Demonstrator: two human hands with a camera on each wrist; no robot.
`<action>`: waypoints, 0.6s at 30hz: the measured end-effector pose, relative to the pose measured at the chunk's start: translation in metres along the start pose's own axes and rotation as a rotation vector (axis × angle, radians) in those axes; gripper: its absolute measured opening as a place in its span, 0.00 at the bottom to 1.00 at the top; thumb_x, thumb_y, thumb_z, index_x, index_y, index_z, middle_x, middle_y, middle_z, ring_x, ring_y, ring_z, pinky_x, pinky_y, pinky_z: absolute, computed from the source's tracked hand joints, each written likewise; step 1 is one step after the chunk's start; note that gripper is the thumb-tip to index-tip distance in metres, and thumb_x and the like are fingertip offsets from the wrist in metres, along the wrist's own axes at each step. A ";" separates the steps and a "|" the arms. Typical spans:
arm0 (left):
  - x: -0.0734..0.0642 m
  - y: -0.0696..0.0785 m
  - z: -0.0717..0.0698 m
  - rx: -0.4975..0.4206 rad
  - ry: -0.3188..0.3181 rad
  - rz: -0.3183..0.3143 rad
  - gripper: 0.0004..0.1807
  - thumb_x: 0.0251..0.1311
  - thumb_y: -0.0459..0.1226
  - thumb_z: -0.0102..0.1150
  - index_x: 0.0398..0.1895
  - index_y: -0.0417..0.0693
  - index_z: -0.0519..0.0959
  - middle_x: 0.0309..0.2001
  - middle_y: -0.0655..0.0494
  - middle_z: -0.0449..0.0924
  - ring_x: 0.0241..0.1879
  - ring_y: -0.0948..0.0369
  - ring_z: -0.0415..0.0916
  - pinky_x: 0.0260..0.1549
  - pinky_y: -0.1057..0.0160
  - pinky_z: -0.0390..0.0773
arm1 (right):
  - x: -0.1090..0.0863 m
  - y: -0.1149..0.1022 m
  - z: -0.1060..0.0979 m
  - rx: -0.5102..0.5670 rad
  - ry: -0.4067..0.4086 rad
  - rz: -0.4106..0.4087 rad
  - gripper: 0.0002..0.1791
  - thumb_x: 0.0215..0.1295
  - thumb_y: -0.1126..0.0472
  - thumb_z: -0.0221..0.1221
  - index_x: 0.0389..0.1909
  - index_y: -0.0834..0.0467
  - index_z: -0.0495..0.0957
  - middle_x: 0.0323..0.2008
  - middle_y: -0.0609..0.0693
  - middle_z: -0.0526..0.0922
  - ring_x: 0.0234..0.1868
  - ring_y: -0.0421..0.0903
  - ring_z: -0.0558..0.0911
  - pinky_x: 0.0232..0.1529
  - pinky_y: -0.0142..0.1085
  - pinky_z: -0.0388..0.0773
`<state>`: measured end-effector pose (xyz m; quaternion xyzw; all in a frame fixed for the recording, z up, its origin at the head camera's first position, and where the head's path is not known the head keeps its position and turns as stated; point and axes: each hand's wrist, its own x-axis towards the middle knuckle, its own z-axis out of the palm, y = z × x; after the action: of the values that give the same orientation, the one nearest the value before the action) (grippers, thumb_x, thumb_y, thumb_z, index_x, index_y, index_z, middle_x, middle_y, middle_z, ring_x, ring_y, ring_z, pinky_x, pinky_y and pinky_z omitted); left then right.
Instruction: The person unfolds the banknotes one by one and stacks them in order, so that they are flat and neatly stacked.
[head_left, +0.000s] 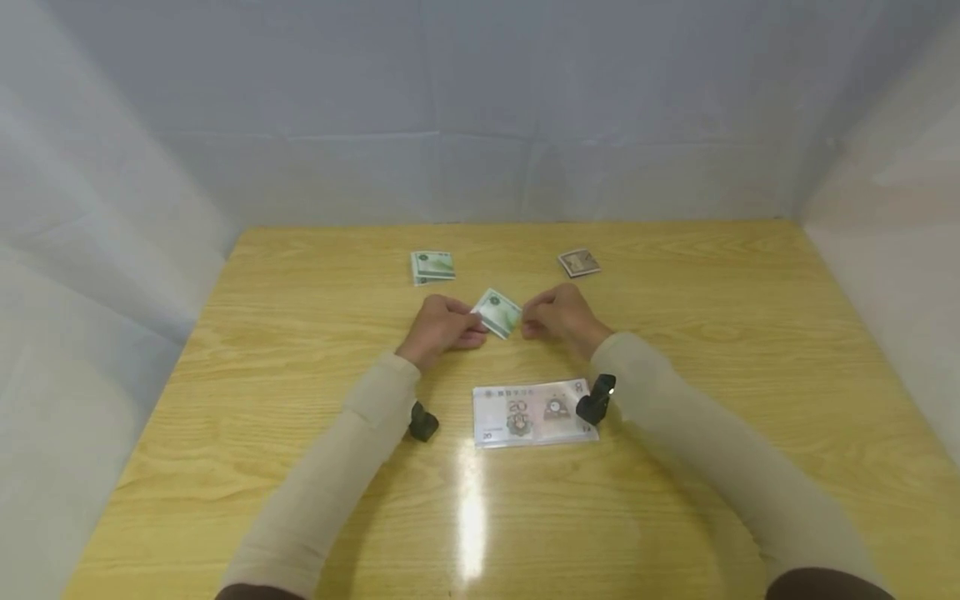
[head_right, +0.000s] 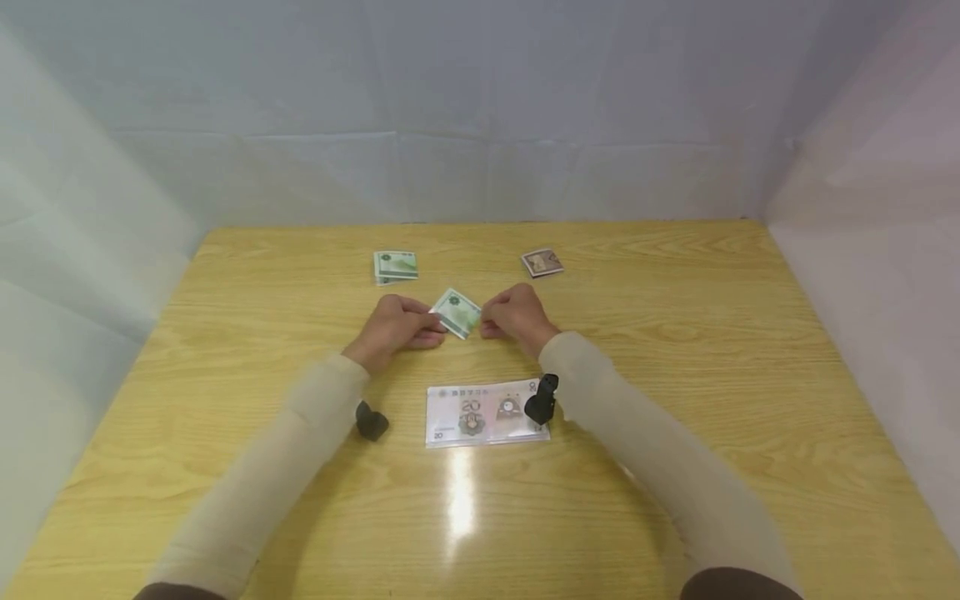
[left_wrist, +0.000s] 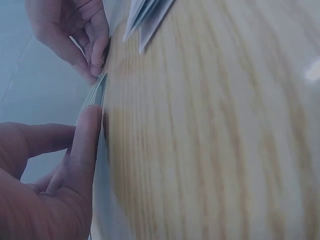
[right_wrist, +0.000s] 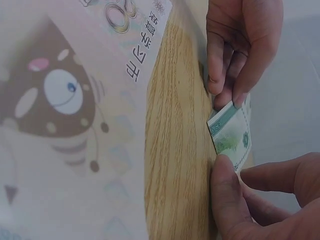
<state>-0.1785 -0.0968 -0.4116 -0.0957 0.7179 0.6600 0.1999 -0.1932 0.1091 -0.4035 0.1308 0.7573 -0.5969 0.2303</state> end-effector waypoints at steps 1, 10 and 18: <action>0.000 0.000 0.001 -0.002 -0.004 0.003 0.15 0.70 0.27 0.55 0.55 0.22 0.74 0.43 0.32 0.83 0.31 0.58 0.86 0.40 0.63 0.89 | 0.000 0.000 0.000 0.003 -0.002 0.000 0.14 0.69 0.71 0.59 0.54 0.70 0.78 0.46 0.64 0.82 0.39 0.48 0.86 0.46 0.34 0.88; -0.001 -0.003 0.001 -0.020 -0.016 -0.011 0.17 0.70 0.27 0.56 0.57 0.23 0.72 0.40 0.36 0.83 0.31 0.58 0.86 0.39 0.65 0.89 | 0.000 0.000 -0.001 -0.006 -0.025 -0.016 0.15 0.68 0.72 0.59 0.54 0.71 0.77 0.45 0.63 0.80 0.38 0.48 0.84 0.47 0.35 0.88; -0.003 -0.002 0.002 -0.041 -0.024 -0.044 0.20 0.70 0.29 0.57 0.60 0.25 0.71 0.43 0.35 0.84 0.35 0.55 0.87 0.42 0.63 0.89 | 0.000 -0.001 -0.005 0.006 -0.043 -0.047 0.15 0.66 0.73 0.61 0.53 0.72 0.76 0.45 0.62 0.80 0.36 0.46 0.83 0.46 0.35 0.88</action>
<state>-0.1743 -0.0952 -0.4118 -0.1074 0.6994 0.6712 0.2210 -0.1950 0.1140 -0.4020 0.1010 0.7532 -0.6072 0.2321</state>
